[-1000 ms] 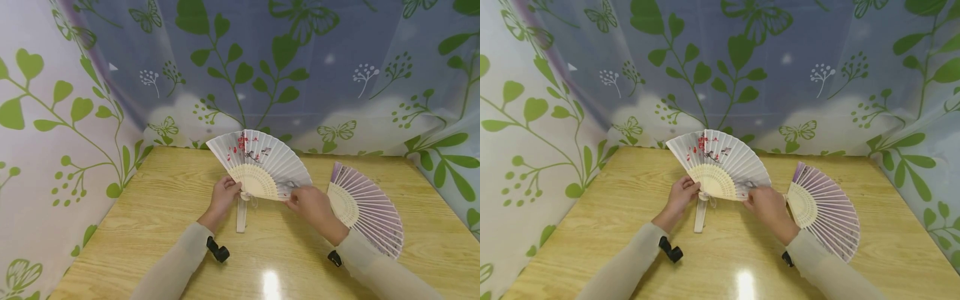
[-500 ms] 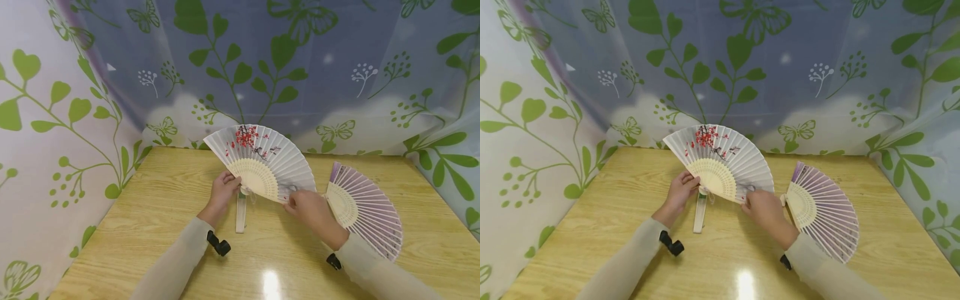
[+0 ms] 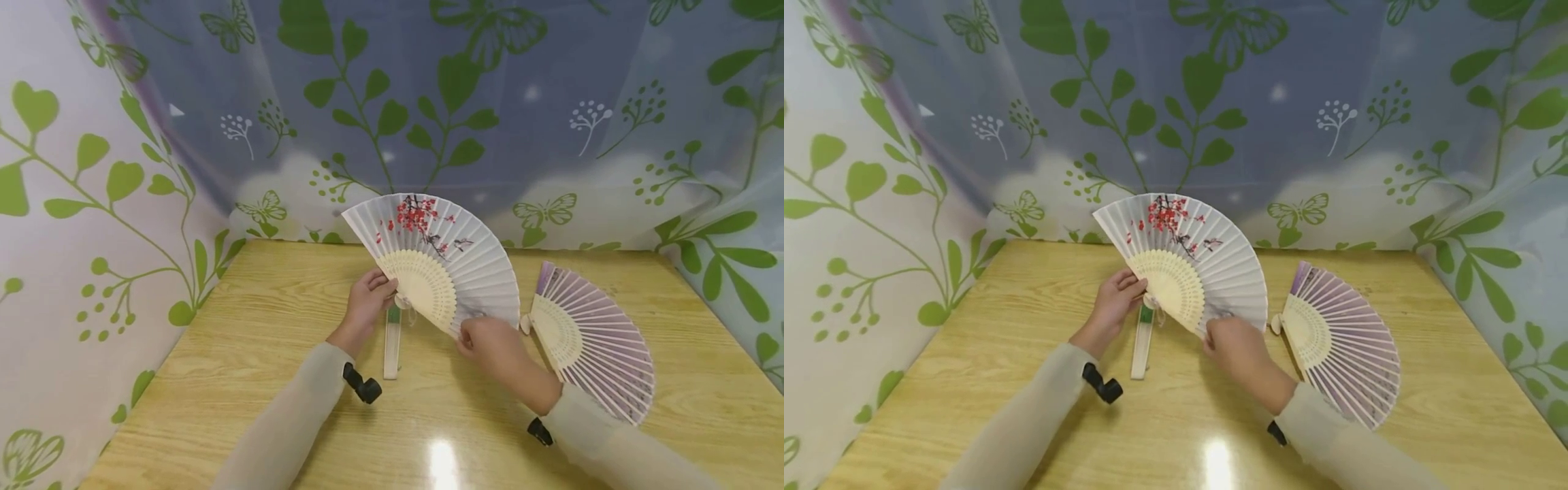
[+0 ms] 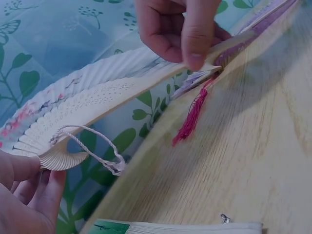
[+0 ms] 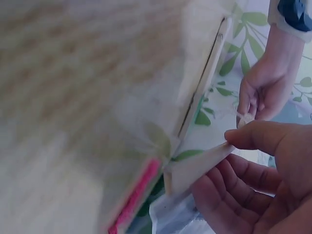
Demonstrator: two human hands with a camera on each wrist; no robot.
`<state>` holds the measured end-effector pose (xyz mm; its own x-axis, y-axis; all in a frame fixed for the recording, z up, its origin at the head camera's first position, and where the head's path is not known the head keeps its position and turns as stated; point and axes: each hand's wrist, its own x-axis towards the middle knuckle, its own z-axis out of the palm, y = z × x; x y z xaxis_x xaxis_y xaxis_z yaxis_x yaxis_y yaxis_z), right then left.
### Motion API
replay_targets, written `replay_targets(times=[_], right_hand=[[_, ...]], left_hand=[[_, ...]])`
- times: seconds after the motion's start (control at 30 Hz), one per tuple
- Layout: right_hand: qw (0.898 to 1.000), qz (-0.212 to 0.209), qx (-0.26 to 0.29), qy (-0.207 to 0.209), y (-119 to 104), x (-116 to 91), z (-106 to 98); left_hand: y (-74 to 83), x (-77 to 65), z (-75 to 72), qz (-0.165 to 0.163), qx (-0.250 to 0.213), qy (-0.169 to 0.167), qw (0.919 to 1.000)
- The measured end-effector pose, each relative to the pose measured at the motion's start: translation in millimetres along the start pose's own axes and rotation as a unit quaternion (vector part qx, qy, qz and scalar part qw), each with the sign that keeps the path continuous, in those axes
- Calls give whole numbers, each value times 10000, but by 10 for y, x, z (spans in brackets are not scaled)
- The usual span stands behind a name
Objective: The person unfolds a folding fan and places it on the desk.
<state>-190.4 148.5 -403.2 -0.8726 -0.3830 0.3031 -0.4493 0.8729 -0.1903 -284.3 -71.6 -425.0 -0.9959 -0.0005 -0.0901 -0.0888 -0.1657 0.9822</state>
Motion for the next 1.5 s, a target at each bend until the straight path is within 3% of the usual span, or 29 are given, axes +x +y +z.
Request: replay_targets(times=[0.2,0.47,0.7,1.0,1.27,1.5], right_hand=[[9988,83,197,-433,-46,-18,81],[9958,267,618,-625,-140,-44,163],[9938,283,576,-904,-225,-53,184],[9870,410,793,-1334,-364,-33,193],[9839,315,865,-1534,-451,36,265],[9775,423,957,-1833,-461,60,312]], left_hand=[[28,25,70,-85,165,-17,9998],[9,94,158,-101,395,-116,9991],[-26,132,228,-276,851,-214,9958],[-39,175,304,-271,1778,-370,9830],[-53,231,278,-449,2232,-524,9723],[-121,277,279,-333,2672,-695,9606]])
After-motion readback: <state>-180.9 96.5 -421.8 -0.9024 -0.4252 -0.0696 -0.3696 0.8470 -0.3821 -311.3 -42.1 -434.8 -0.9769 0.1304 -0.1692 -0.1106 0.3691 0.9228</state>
